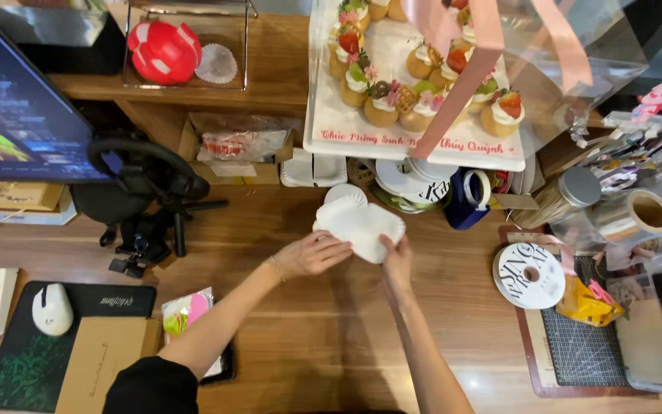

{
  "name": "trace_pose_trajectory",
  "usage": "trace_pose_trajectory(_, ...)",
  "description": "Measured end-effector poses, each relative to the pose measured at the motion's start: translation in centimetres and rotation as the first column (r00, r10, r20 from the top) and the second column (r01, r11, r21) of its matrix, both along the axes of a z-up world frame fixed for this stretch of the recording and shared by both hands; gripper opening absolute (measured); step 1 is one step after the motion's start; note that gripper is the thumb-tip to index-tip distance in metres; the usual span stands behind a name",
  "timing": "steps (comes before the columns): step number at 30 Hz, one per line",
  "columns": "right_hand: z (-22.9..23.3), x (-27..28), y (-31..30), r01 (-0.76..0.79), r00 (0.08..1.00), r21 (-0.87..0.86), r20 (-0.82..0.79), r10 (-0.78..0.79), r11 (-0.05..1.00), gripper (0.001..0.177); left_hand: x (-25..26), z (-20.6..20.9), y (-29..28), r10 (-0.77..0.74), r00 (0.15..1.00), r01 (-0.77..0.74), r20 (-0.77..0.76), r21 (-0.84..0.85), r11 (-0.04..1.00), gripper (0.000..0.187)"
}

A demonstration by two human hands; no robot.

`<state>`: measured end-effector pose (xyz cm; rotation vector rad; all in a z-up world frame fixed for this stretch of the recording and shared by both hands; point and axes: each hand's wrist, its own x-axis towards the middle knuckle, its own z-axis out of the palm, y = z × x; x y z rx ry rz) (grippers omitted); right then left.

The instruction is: The person prepares and packs small bakery items by hand into a box, adding decorative stickers and a small card.

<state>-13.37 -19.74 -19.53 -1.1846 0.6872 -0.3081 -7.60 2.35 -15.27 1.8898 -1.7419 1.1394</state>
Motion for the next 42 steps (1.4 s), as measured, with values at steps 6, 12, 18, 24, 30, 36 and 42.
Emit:
trace_pose_trajectory(6, 2.9, -1.9, -2.9, 0.064, 0.994, 0.026, -0.090, -0.062, 0.998, 0.055, 11.3, -1.1, -0.4, 0.384, 0.922, -0.387, 0.052, 0.080, 0.918, 0.023)
trace_pose_trajectory(12, -0.3, -10.4, -0.4, 0.040, 0.988, 0.082, -0.152, -0.028, 0.996, 0.046, 23.6, -20.4, -5.1, 0.858, 0.511, -0.659, -0.047, 0.620, 0.426, 0.060)
trace_pose_trajectory(18, -1.3, -12.7, -0.8, 0.102, 0.991, 0.247, -0.109, -0.077, 0.964, 0.051, 12.1, -10.5, -6.6, 0.361, 0.369, -0.607, -0.857, 0.071, 0.791, 0.047)
trace_pose_trajectory(24, 9.4, -10.5, -1.8, -0.216, 0.973, 0.060, -0.069, 0.220, 0.975, 0.049, -9.8, 4.6, -9.0, -0.444, -0.865, -0.410, -0.234, -0.179, 0.894, 0.081)
trace_pose_trajectory(30, 15.5, -12.7, -7.4, -0.492, 0.800, -0.478, 0.082, 0.594, 0.728, 0.034, -15.4, 11.3, -8.3, -0.627, -0.776, -0.463, -0.068, -0.615, 0.639, 0.130)
trace_pose_trajectory(36, 27.5, -16.9, -11.1, -0.294, 0.407, -0.954, -0.061, 0.911, 0.068, 0.023, -20.0, 20.1, -11.7, -0.055, -0.827, 0.134, -0.560, -0.291, 0.947, 0.047)
trace_pose_trajectory(42, 28.1, -19.9, -15.1, -0.045, 0.514, -0.992, -0.123, 0.849, -0.117, 0.020, -23.2, 18.2, -16.8, -0.167, -0.742, 0.057, -0.649, -0.310, 0.949, 0.094)
